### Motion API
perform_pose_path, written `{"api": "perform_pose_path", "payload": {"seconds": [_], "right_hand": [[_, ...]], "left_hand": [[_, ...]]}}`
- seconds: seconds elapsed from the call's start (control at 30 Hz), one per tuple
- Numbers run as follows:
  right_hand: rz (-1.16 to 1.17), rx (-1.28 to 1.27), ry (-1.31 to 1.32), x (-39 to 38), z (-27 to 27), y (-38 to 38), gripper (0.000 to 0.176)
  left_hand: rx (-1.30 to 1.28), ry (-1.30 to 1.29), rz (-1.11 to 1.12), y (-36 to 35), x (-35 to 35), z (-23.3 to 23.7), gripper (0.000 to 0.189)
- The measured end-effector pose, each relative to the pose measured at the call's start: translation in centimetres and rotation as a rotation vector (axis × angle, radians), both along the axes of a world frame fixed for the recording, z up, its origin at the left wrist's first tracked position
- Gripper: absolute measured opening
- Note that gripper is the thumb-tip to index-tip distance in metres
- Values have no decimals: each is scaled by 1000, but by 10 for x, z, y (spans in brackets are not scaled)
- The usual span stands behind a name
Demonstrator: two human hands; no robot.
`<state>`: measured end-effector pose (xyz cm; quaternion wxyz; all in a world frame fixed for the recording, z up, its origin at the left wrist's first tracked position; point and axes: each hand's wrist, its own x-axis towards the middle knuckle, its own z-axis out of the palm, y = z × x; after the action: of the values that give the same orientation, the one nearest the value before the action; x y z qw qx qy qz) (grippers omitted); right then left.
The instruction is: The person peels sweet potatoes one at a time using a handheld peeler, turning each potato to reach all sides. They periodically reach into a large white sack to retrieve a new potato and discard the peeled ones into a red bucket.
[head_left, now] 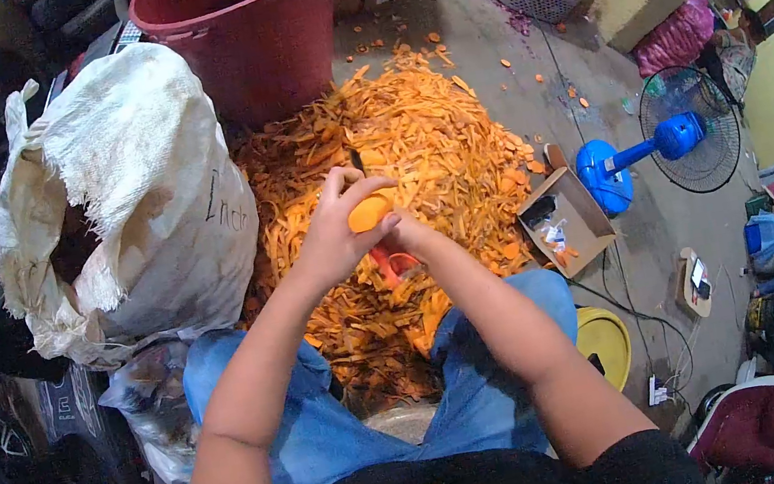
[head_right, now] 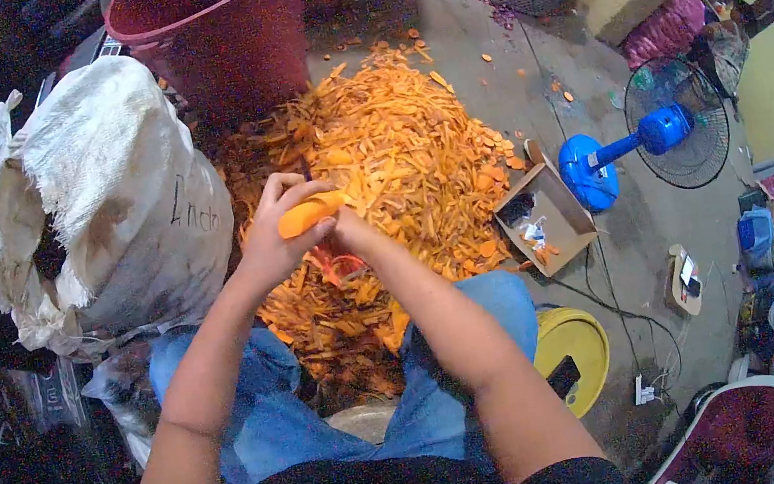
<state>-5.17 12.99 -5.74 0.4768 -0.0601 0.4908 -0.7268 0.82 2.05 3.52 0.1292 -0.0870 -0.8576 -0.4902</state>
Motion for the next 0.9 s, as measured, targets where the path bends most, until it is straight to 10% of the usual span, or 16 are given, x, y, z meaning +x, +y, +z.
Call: {"api": "perform_pose_path", "payload": {"seconds": [0.23, 0.47, 0.9], "right_hand": [[-465, 17, -1, -26, 28, 10, 20], [-451, 344, 862, -27, 31, 15, 15], [-80, 816, 1194, -11, 64, 17, 13]], "left_hand": [[57, -6, -48, -20, -7, 0, 33], [136, -292, 1, -14, -13, -23, 42], [-158, -145, 249, -21, -19, -28, 33]]}}
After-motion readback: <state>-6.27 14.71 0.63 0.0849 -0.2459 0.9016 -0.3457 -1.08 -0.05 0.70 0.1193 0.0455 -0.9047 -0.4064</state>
